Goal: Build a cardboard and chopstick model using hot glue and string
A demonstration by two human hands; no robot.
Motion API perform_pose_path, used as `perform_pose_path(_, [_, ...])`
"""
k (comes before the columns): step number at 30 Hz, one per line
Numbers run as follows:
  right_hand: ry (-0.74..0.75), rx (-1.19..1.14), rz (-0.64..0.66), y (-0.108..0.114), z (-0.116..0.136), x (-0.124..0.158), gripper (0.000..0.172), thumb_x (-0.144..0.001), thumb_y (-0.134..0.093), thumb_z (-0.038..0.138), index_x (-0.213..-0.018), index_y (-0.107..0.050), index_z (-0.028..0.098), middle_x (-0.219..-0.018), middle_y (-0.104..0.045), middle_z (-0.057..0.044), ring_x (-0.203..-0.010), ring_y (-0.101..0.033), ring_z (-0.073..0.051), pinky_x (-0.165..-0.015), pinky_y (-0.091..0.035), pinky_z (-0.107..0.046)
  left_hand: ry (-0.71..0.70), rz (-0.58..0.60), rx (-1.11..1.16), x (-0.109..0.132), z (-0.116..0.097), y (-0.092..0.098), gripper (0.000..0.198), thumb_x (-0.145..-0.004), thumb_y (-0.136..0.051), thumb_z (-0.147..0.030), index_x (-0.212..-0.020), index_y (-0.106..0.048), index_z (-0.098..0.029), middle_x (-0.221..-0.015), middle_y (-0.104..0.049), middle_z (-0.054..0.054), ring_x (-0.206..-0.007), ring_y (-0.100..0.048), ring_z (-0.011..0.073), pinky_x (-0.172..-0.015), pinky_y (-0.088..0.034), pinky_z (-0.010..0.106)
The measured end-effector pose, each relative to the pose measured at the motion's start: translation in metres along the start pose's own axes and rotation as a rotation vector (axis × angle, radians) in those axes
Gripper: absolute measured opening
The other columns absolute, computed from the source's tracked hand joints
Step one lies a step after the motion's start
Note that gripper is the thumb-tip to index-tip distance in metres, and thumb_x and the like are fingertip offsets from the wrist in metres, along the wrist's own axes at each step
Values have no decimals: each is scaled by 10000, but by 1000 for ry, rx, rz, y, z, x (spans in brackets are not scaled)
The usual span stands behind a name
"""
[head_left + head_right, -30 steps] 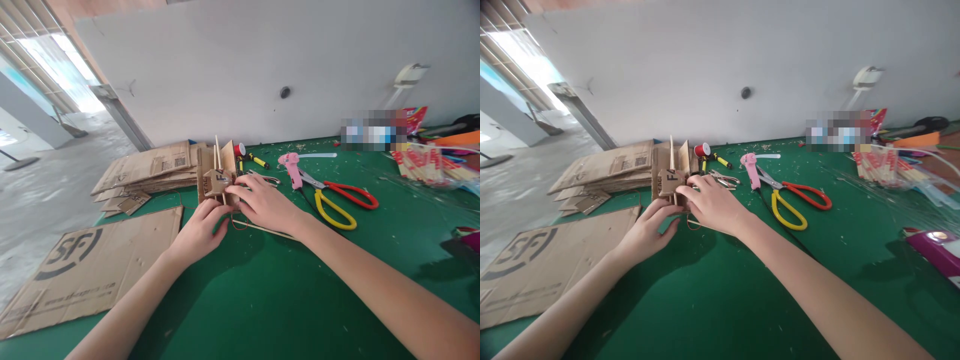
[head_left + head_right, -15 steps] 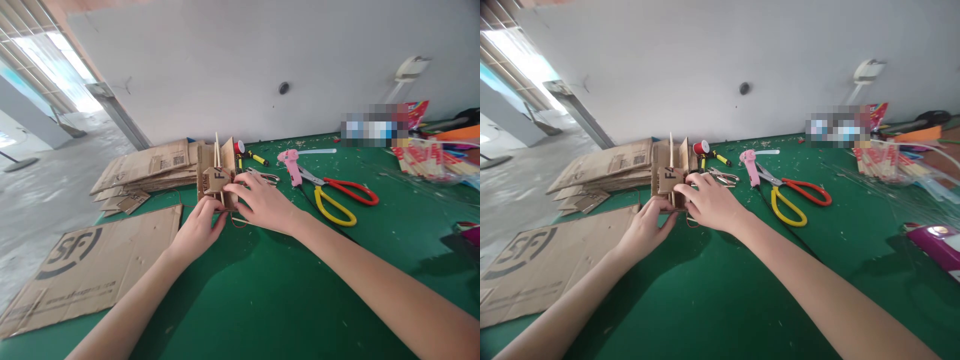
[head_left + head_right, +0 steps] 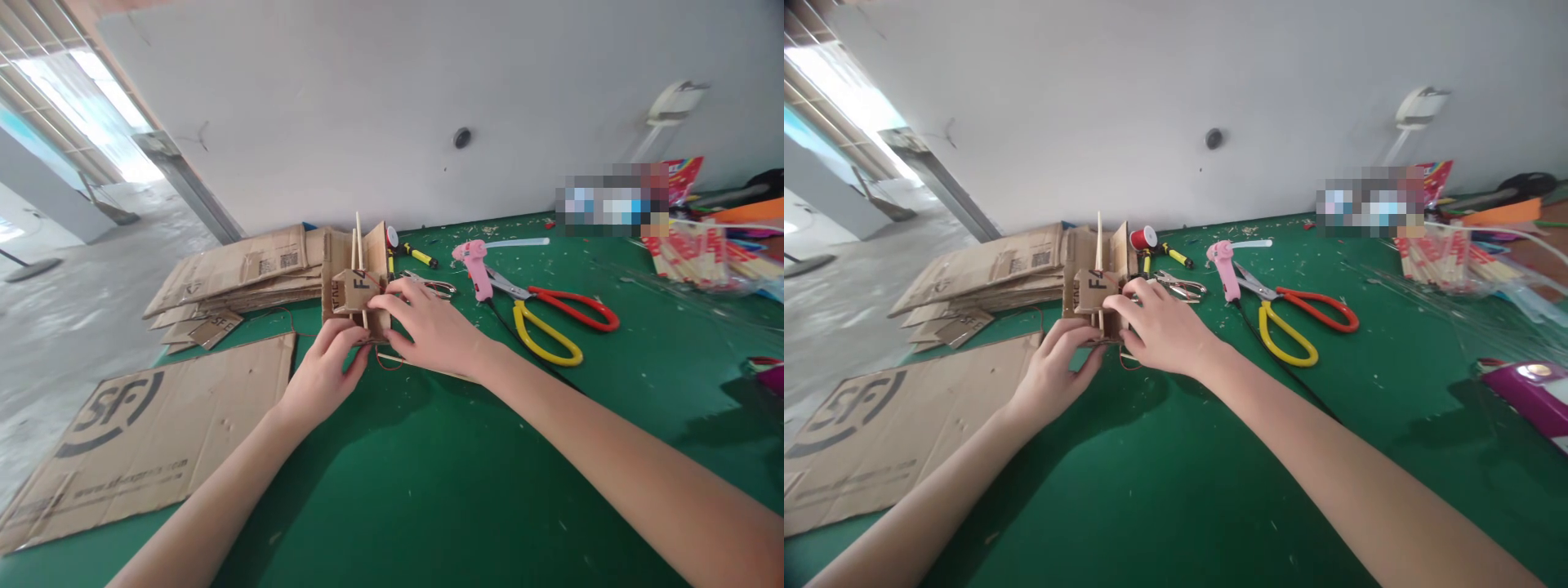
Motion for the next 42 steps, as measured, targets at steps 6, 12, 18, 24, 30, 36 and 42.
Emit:
perform_pose_path(6, [-4, -22, 1, -1, -2, 0, 348, -898, -471, 220, -1246, -471, 215, -1233, -478, -114, -1111, -502, -250, -838, -495, -396, 4, -8, 4, -1, 0, 4, 121, -884, -572, -99, -950, -534, -193, -899, -607, 13, -872, -623, 125, -774, -522, 220])
perform_pose_path(12, [13, -49, -12, -2, -3, 0, 346, -885, -482, 213, -1231, -466, 220, -1210, -464, -103, -1058, -531, -228, -789, -502, -368, -45, 78, -23, -3, -1, 5, 66, -909, -560, -119, -911, -523, -174, -874, -604, 14, -805, -610, 111, -712, -501, 203])
perform_pose_path(18, [72, -108, -14, -5, -9, 4, 346, -856, -506, 209, -1197, -453, 227, -1204, -453, -94, -976, -546, -204, -770, -498, -353, -177, 130, -76, -2, -2, 6, 64, -930, -549, -164, -868, -537, -173, -872, -634, 26, -822, -632, 143, -751, -517, 258])
perform_pose_path(24, [46, -182, -11, -9, -11, 5, 365, -824, -523, 189, -1175, -436, 230, -1199, -440, -85, -890, -550, -175, -742, -489, -341, -170, 105, -149, 1, -1, 7, 165, -903, -614, -267, -789, -546, -169, -749, -615, 9, -689, -634, 139, -599, -485, 253])
perform_pose_path(30, [40, -186, -9, -9, -10, 6, 351, -817, -538, 203, -1150, -430, 227, -1173, -457, -73, -771, -522, -138, -672, -463, -316, -85, 86, -24, 1, -3, 6, 62, -894, -618, -211, -921, -577, -173, -951, -663, 43, -849, -662, 141, -748, -529, 244])
perform_pose_path(36, [41, -175, -11, -10, -11, 8, 356, -821, -543, 218, -1154, -417, 226, -1173, -457, -74, -740, -510, -128, -642, -451, -302, 15, 109, 51, 3, -3, 2, 61, -910, -581, -181, -873, -532, -189, -893, -628, 21, -825, -626, 128, -704, -512, 229])
perform_pose_path(42, [49, -165, -18, -12, -11, 10, 345, -822, -546, 228, -1139, -410, 227, -1162, -451, -81, -765, -524, -142, -632, -452, -296, 134, 129, 95, 3, -4, -2, 162, -888, -578, -161, -795, -452, -202, -790, -553, -16, -729, -565, 111, -638, -485, 220])
Point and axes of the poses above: each hand's wrist, its own x-axis away from the middle knuckle, its own y-axis out of the back of the hand, z = x × y, the point moved 4 cm from there along -x, towards the middle knuckle
